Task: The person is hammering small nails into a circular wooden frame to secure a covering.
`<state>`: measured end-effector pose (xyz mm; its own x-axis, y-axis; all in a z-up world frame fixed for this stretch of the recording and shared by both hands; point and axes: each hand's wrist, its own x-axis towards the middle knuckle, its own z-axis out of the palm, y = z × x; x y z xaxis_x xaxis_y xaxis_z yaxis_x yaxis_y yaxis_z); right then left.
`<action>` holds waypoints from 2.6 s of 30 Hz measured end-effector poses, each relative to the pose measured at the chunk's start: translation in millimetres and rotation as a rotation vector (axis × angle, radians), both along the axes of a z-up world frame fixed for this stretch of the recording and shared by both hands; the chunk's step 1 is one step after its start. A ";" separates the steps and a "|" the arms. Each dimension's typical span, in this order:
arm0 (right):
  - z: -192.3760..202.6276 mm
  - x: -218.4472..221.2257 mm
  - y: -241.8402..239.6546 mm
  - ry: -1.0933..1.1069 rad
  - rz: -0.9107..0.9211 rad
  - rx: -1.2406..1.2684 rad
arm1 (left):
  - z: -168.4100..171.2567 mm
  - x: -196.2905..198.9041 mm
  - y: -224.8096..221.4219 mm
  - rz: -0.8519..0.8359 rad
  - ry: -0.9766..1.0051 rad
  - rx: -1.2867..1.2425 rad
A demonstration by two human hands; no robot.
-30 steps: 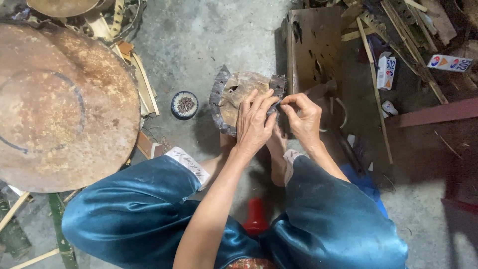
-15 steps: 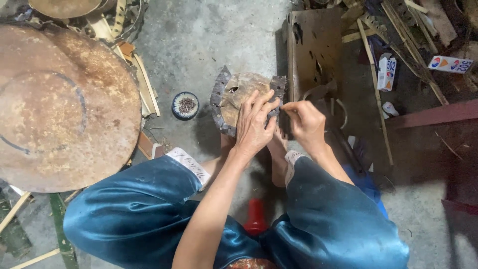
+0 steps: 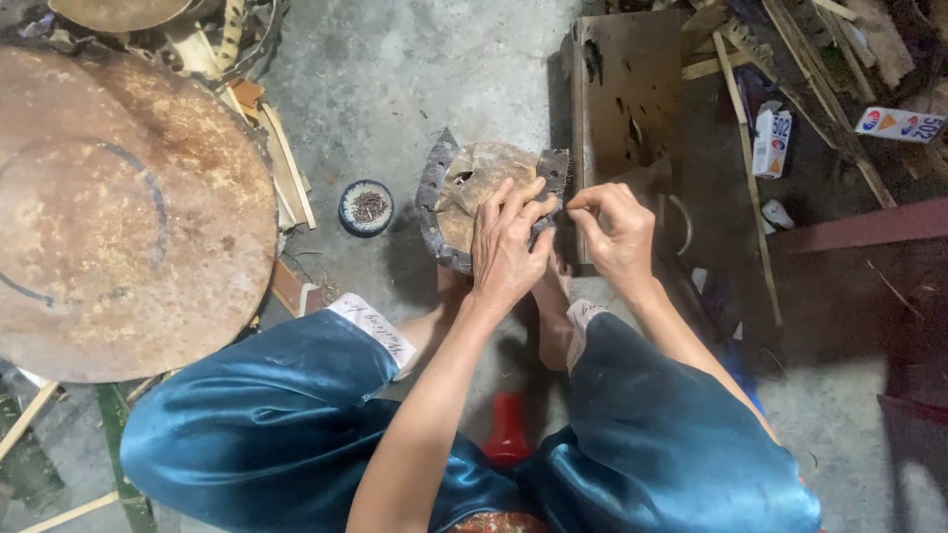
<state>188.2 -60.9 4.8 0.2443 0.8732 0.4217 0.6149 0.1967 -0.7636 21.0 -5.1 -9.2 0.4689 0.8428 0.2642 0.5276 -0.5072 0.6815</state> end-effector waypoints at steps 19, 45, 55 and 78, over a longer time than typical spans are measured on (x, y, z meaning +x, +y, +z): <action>-1.5 -31.6 -0.7 0.040 -0.117 0.077 | 12.9 11.8 -5.6 0.072 -0.073 -0.079; -229.6 351.0 -91.8 -0.459 -0.944 -1.126 | 27.3 38.1 -5.7 0.113 0.068 -0.037; -236.8 320.1 -114.5 -1.058 -0.664 -0.867 | 27.0 38.8 -8.0 0.084 0.064 -0.024; -252.2 190.7 -200.3 -0.251 -1.135 -0.784 | 11.7 30.7 -10.9 0.080 0.022 0.055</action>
<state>378.9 -261.2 -247.4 0.9585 0.2787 0.0600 0.2839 -0.9142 -0.2893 51.7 -16.0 2.5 0.4072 0.8620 0.3018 0.5823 -0.4996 0.6413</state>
